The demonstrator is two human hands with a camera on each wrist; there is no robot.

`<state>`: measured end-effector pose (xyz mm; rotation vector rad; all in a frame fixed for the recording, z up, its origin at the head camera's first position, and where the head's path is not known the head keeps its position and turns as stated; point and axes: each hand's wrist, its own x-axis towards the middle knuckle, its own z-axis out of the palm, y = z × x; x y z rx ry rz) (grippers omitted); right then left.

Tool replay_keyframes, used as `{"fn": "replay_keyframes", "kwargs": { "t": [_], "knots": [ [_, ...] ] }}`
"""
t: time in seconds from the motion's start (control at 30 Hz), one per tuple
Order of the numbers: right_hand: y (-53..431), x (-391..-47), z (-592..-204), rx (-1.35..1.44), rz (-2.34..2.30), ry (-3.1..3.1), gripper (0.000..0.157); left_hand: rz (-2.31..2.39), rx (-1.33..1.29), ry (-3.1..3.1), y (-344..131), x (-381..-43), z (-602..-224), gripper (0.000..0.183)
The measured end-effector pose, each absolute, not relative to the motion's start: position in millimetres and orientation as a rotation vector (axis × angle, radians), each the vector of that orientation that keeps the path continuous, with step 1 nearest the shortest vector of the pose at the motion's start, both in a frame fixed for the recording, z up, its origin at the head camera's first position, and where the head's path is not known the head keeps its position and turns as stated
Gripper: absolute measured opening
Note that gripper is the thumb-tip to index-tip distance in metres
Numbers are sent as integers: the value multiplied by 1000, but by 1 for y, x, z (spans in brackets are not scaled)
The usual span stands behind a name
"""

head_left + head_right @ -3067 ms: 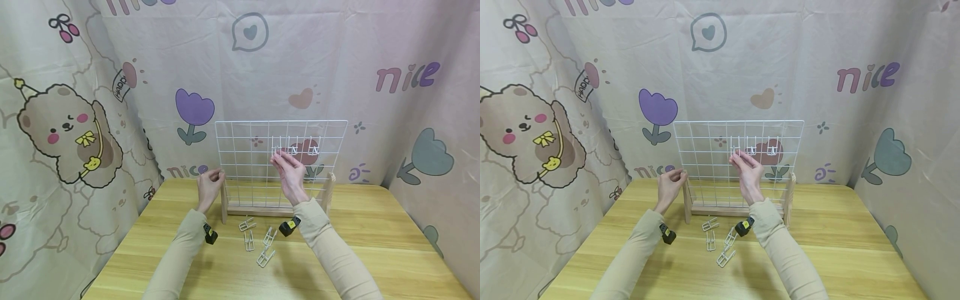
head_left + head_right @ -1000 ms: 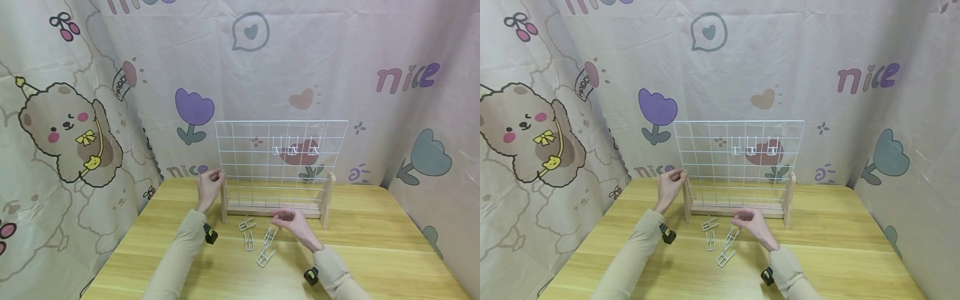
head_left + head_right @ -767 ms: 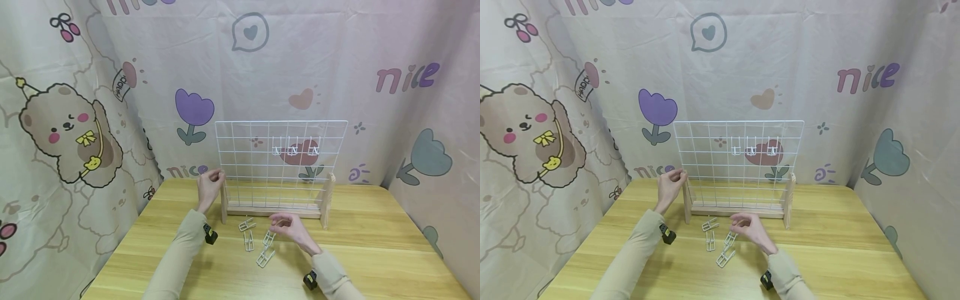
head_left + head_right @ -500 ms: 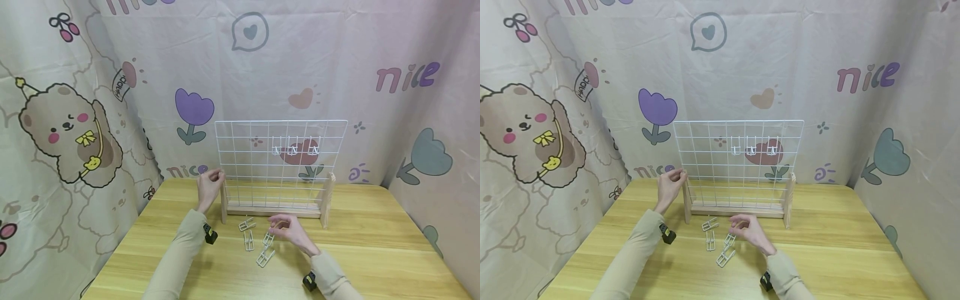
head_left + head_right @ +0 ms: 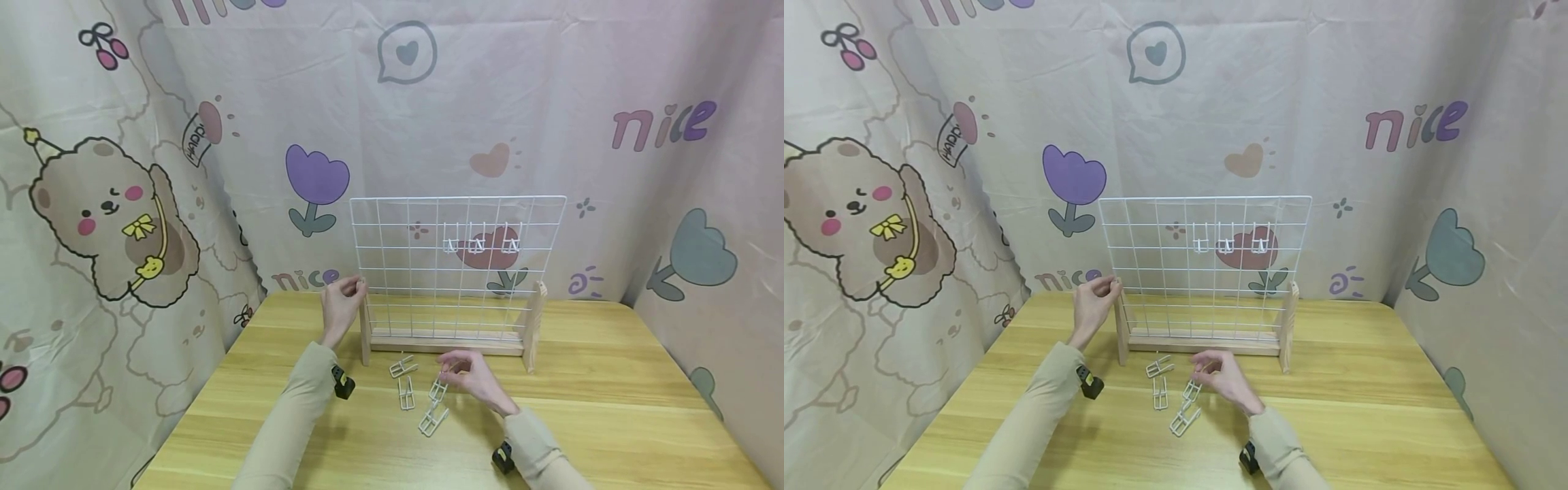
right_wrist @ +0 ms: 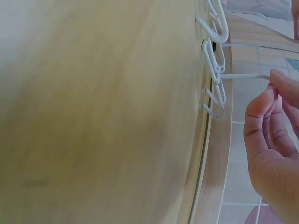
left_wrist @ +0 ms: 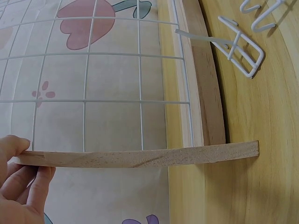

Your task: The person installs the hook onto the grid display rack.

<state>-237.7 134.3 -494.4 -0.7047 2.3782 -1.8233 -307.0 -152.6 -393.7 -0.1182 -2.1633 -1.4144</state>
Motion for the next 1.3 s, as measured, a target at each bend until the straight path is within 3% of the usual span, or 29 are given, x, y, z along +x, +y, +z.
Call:
{"fn": "replay_keyframes", "kwargs": {
  "t": [0.9, 1.3],
  "knots": [
    [199, -236, -492, -841, -1685, 2443, 36, -1379, -113, -2169, -152, -307, -395, 28],
    [202, -243, -499, -707, -1637, 2205, 68, -1412, -112, -2171, -152, -306, -394, 29]
  ]
}}
